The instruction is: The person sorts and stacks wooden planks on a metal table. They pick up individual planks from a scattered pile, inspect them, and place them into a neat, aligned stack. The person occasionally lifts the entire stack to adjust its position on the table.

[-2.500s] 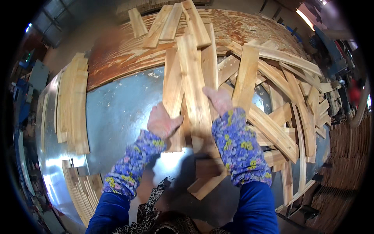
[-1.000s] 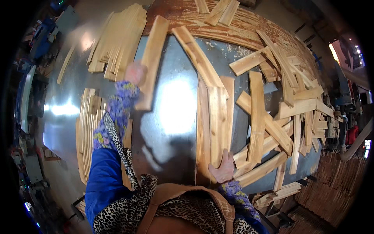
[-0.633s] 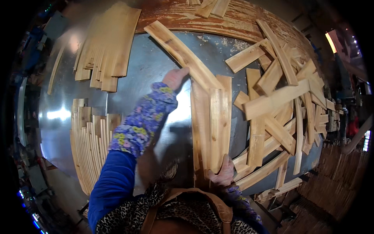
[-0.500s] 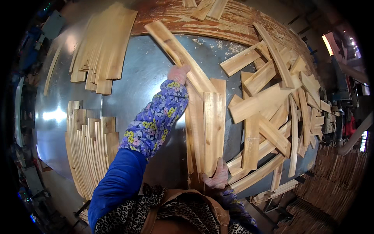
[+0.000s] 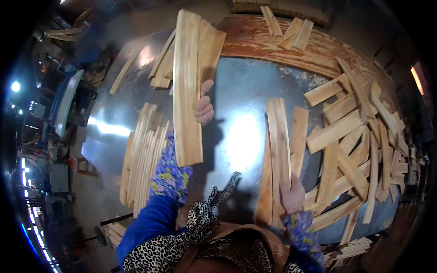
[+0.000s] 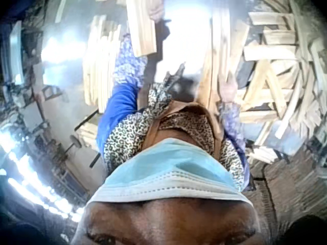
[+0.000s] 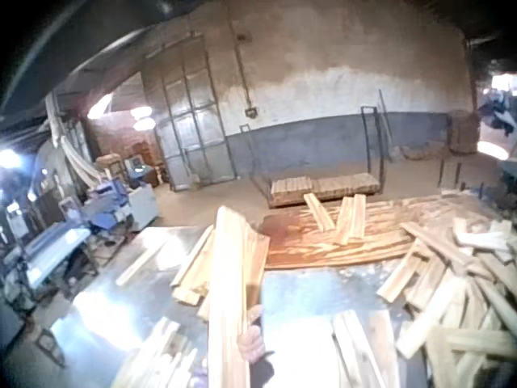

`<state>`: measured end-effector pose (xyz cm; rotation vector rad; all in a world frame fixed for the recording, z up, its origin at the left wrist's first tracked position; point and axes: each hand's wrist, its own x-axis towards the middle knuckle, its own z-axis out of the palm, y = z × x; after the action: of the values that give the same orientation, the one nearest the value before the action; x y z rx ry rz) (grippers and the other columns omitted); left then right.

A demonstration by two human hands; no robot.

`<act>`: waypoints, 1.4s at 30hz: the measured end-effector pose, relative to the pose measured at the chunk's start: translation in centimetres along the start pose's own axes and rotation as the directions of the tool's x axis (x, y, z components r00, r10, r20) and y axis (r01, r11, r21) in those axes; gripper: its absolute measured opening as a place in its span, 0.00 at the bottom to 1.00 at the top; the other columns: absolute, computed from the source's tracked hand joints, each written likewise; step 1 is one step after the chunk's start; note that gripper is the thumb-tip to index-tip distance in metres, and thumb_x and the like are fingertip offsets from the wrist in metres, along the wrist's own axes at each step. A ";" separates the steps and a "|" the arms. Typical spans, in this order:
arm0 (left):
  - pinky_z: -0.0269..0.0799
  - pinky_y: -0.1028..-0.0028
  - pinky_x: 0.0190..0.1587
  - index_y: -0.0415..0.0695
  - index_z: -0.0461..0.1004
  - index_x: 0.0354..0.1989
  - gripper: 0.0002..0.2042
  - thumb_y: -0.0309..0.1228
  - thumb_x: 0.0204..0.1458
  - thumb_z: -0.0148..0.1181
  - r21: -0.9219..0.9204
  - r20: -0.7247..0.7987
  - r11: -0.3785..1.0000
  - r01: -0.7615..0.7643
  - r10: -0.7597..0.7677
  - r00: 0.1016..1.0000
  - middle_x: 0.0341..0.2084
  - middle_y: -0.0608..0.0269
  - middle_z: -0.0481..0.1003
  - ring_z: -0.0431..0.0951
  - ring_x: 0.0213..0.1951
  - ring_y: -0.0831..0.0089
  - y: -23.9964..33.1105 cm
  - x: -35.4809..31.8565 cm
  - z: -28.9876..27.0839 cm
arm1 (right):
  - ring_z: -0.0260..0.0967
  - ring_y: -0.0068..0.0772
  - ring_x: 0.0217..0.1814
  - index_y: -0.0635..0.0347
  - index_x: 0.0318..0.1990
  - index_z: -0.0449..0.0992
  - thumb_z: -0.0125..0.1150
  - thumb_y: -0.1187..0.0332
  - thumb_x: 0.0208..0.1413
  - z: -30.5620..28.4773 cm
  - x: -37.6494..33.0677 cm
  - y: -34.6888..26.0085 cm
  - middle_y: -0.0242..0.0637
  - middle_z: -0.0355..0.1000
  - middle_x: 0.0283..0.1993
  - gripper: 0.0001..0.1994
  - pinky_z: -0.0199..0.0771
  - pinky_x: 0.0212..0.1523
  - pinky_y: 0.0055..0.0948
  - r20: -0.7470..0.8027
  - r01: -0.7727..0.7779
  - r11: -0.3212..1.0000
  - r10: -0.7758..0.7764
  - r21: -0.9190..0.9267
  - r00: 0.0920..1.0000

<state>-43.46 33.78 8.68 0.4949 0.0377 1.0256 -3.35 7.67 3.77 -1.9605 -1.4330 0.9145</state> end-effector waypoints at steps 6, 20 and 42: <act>0.69 0.72 0.24 0.37 0.54 0.80 0.42 0.58 0.72 0.55 -0.186 0.223 0.974 -0.133 0.173 0.959 0.19 0.70 0.65 0.65 0.17 0.75 -3.9 -13.9 0.5 | 0.85 0.48 0.49 0.51 0.68 0.78 0.66 0.58 0.65 15.3 -2.7 -7.8 0.47 0.86 0.47 0.25 0.84 0.52 0.43 0.334 0.042 0.998 -0.023 -0.051 0.942; 0.83 0.62 0.43 0.39 0.81 0.49 0.29 0.58 0.71 0.54 0.541 -0.828 0.744 0.393 0.388 0.405 0.40 0.50 0.85 0.86 0.40 0.59 -10.1 -18.1 5.5 | 0.77 0.44 0.64 0.61 0.77 0.65 0.58 0.48 0.75 21.2 -8.8 -6.9 0.45 0.77 0.65 0.33 0.79 0.66 0.39 0.702 -0.357 0.681 -0.327 0.639 0.633; 0.80 0.55 0.58 0.30 0.70 0.66 0.32 0.36 0.58 0.70 0.388 -0.919 0.097 0.917 -0.031 0.392 0.53 0.32 0.80 0.84 0.54 0.45 -33.1 -9.5 7.0 | 0.62 0.74 0.78 0.68 0.81 0.54 0.75 0.35 0.52 3.2 2.5 3.7 0.72 0.68 0.71 0.60 0.64 0.78 0.54 0.002 -0.262 0.941 0.268 -0.214 0.963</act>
<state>-19.86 9.45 -0.58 0.9663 1.6549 0.1559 -3.11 9.11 -1.57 -2.3523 -1.3512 0.9423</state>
